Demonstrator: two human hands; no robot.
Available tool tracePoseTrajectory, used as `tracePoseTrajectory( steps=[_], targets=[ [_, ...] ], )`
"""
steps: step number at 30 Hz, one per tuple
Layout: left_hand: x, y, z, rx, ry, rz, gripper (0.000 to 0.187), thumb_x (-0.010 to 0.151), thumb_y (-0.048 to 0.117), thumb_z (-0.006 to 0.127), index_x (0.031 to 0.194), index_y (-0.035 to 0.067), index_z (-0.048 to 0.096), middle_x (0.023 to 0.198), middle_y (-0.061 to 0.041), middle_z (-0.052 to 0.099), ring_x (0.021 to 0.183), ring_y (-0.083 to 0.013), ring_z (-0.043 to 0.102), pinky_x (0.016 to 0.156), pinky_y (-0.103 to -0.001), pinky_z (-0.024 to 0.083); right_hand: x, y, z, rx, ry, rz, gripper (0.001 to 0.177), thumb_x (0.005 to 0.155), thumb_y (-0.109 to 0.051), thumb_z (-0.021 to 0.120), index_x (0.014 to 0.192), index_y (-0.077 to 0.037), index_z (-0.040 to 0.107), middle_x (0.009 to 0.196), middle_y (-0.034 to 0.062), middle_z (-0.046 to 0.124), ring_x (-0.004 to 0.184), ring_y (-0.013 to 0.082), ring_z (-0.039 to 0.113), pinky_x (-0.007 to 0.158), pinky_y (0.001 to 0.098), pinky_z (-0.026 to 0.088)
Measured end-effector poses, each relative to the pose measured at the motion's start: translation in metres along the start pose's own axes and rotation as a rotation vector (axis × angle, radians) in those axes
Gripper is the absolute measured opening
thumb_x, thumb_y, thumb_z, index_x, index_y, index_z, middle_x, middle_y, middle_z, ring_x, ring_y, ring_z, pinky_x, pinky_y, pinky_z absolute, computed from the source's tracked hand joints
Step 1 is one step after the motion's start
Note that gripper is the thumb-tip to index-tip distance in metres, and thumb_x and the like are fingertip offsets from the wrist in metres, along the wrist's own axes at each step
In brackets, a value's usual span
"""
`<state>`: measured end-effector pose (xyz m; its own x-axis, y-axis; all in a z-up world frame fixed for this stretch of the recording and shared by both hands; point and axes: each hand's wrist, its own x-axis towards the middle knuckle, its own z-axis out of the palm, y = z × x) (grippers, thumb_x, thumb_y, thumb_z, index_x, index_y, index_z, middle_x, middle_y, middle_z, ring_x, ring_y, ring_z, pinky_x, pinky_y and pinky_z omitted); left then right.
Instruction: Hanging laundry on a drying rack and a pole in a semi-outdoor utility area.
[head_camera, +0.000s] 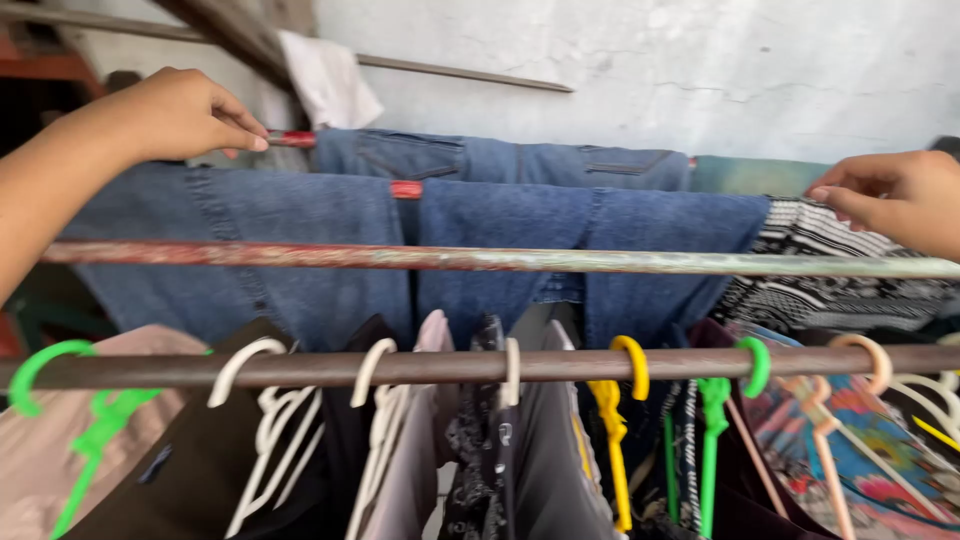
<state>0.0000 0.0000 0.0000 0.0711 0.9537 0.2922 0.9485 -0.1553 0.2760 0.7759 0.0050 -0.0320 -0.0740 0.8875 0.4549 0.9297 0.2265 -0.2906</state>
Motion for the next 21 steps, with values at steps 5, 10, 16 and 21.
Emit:
tracePoseTrajectory(
  steps=[5,10,16,21],
  targets=[
    [-0.022,-0.117,-0.009,0.244,0.047,-0.009,0.042,0.08,0.032,0.083,0.117,0.011,0.081,0.105,-0.012,0.082,0.096,-0.0278,0.078,0.092,-0.041,0.058,0.039,-0.113,0.033,-0.393,-0.201,-0.09,0.031,0.099,-0.036,0.066,0.113,-0.015,0.084,0.079,0.0117,0.074,0.077,0.024,0.072,0.076,0.0413,0.062],
    [-0.042,-0.158,-0.024,0.226,0.062,0.028,0.041,0.084,0.037,0.079,0.117,0.014,0.08,0.109,-0.013,0.08,0.101,-0.0314,0.075,0.094,-0.042,0.057,0.077,-0.194,0.084,-0.221,-0.27,-0.334,0.031,0.091,-0.037,0.068,0.11,-0.016,0.081,0.096,0.0096,0.081,0.088,0.0257,0.075,0.083,0.0412,0.06],
    [-0.003,-0.123,-0.013,0.154,0.021,0.068,0.04,0.09,0.043,0.076,0.11,0.009,0.081,0.101,-0.015,0.079,0.092,-0.0293,0.075,0.087,-0.045,0.058,0.115,-0.293,0.128,-0.205,-0.264,-0.475,0.026,0.09,-0.029,0.067,0.108,-0.016,0.08,0.104,0.0104,0.08,0.091,0.0291,0.075,0.082,0.0423,0.06],
    [0.072,-0.067,0.041,-0.282,-0.071,0.104,0.033,0.087,0.036,0.077,0.098,0.005,0.08,0.088,-0.006,0.079,0.072,-0.0164,0.073,0.064,-0.034,0.059,0.145,-0.299,0.151,-0.319,-0.258,-0.358,0.025,0.091,-0.027,0.067,0.108,-0.016,0.08,0.106,0.014,0.078,0.097,0.0331,0.073,0.086,0.045,0.058]
  ],
)
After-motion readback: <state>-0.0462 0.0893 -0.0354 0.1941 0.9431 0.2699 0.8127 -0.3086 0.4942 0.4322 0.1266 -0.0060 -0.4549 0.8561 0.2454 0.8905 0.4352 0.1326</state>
